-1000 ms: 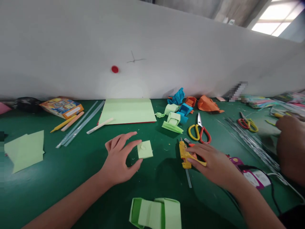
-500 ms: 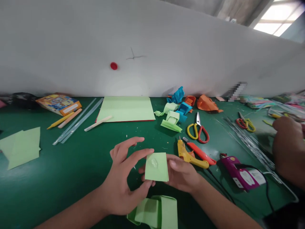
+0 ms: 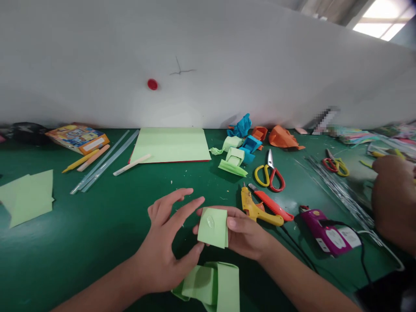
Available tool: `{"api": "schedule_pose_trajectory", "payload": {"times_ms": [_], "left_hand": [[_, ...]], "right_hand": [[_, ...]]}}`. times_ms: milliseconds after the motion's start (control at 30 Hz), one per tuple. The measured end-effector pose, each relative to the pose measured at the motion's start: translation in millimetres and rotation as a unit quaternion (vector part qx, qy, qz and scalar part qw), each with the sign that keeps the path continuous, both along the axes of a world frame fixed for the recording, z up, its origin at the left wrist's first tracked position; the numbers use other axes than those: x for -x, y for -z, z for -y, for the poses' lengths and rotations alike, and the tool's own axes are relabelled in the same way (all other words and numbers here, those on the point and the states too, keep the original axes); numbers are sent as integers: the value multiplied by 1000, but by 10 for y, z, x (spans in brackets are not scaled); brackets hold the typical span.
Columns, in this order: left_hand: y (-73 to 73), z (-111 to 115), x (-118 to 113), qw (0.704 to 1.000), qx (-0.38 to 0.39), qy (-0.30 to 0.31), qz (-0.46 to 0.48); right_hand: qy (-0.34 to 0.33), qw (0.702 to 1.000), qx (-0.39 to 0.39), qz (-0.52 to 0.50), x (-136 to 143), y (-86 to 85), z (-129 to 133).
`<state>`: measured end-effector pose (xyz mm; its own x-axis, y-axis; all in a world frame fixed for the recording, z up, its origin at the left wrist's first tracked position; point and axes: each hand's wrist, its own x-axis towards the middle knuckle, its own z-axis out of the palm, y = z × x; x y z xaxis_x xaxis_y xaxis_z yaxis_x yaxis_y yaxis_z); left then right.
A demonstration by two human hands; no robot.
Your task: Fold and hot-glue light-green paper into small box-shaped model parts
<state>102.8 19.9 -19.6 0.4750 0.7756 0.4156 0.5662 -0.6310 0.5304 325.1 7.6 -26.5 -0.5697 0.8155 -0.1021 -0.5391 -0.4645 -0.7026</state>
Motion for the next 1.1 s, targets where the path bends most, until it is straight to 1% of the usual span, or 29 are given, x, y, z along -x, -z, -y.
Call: {"api": "schedule_pose_trajectory", "payload": {"times_ms": [100, 167, 200, 267, 367, 400, 467, 500, 567, 700, 767, 867, 967, 1033, 1100], "left_hand": [[15, 52, 53, 999, 46, 1, 18], [15, 116, 86, 997, 74, 25, 12], [17, 151, 96, 995, 85, 47, 3], [31, 215, 97, 988, 101, 113, -27], [91, 279, 54, 969, 108, 204, -85], [119, 292, 32, 963, 108, 226, -100], [172, 314, -14, 957, 105, 248, -111], [192, 325, -35, 957, 102, 249, -107], [212, 343, -65, 964, 98, 229, -89], [199, 351, -59, 973, 117, 194, -42], [208, 343, -25, 973, 128, 191, 1], [260, 332, 30, 970, 153, 163, 96], [316, 324, 48, 952, 202, 110, 204], [328, 314, 33, 929, 230, 88, 276], [321, 296, 8, 908, 243, 75, 334]], "right_hand": [[32, 999, 4, 16, -72, -9, -19], [51, 998, 1, 20, -137, -17, -34], [63, 998, -1, 18, -171, -21, -42], [84, 996, -3, 6, -235, -29, -57], [109, 994, -1, -18, -304, -38, -71], [113, 993, 0, -24, -316, -40, -73], [117, 993, -2, -28, -325, -40, -72], [117, 993, -4, -27, -324, -39, -70], [118, 993, -12, -21, -318, -32, -66], [114, 993, -36, 7, -309, -12, -57], [120, 991, -49, 28, -302, 2, -54], [163, 981, -84, 69, -281, 41, -52], [206, 961, -144, 118, -263, 103, -44], [213, 945, -196, 154, -262, 136, -24], [209, 924, -254, 196, -269, 143, 8]]}}
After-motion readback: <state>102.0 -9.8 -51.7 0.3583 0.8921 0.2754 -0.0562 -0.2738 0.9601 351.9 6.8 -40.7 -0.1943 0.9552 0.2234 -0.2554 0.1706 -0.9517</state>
